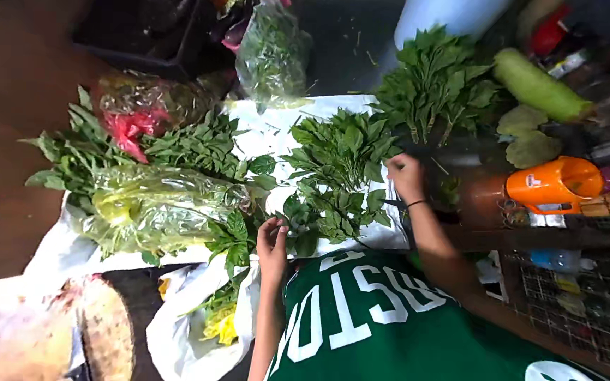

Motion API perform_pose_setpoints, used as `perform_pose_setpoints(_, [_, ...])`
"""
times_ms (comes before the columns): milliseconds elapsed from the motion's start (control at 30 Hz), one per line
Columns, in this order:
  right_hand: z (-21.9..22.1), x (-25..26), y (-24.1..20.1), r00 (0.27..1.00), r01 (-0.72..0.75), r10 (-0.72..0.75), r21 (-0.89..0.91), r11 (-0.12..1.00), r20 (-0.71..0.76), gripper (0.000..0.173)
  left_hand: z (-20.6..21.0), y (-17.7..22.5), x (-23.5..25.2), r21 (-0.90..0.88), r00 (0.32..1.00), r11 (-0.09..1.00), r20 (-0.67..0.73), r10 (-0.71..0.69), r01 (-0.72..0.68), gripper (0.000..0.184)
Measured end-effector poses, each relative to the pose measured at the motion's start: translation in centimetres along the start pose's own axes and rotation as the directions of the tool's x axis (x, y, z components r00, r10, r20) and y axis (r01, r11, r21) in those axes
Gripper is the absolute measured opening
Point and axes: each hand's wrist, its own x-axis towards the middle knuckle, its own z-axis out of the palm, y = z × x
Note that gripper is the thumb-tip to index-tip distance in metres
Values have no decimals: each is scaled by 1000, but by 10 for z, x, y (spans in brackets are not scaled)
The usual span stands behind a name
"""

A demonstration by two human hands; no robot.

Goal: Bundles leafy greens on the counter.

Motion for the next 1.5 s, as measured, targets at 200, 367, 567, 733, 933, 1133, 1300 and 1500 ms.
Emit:
perform_pose_setpoints(200, [98, 16, 1, 982, -71, 92, -128, 989, 166, 36, 7, 6, -19, 39, 995, 999, 97, -5, 1, 28])
perform_pose_setpoints(367, [99, 29, -4, 973, -144, 158, -91, 985, 170, 41, 11, 22, -5, 106, 976, 994, 220, -7, -17, 24])
perform_pose_setpoints(567, [58, -5, -10, 974, -8, -65, 320, 948, 219, 31, 58, 59, 21, 135, 934, 988, 356, 20, -73, 24])
perform_pose_setpoints(733, [27, -67, -55, 942, 159, -258, 397, 904, 212, 27, 94, 90, 32, 135, 890, 986, 456, 28, -99, 39])
perform_pose_setpoints(933, [58, -100, -68, 880, 347, -416, 288, 893, 229, 18, 97, 70, 44, 22, 948, 993, 302, 100, -112, 20])
perform_pose_setpoints(1133, [62, -105, -63, 690, 277, -332, 190, 942, 643, 27, 46, 58, 48, -369, 993, 922, 16, -115, 113, 16])
perform_pose_setpoints(1300, [74, -86, -58, 762, 241, -188, -2, 971, 620, 34, 6, 58, 41, -474, 985, 868, 1, -172, 152, 13])
perform_pose_setpoints(1500, [129, -13, -38, 930, 214, -102, -292, 932, 354, 26, -5, 53, 12, -476, 945, 816, 187, -270, 327, 18])
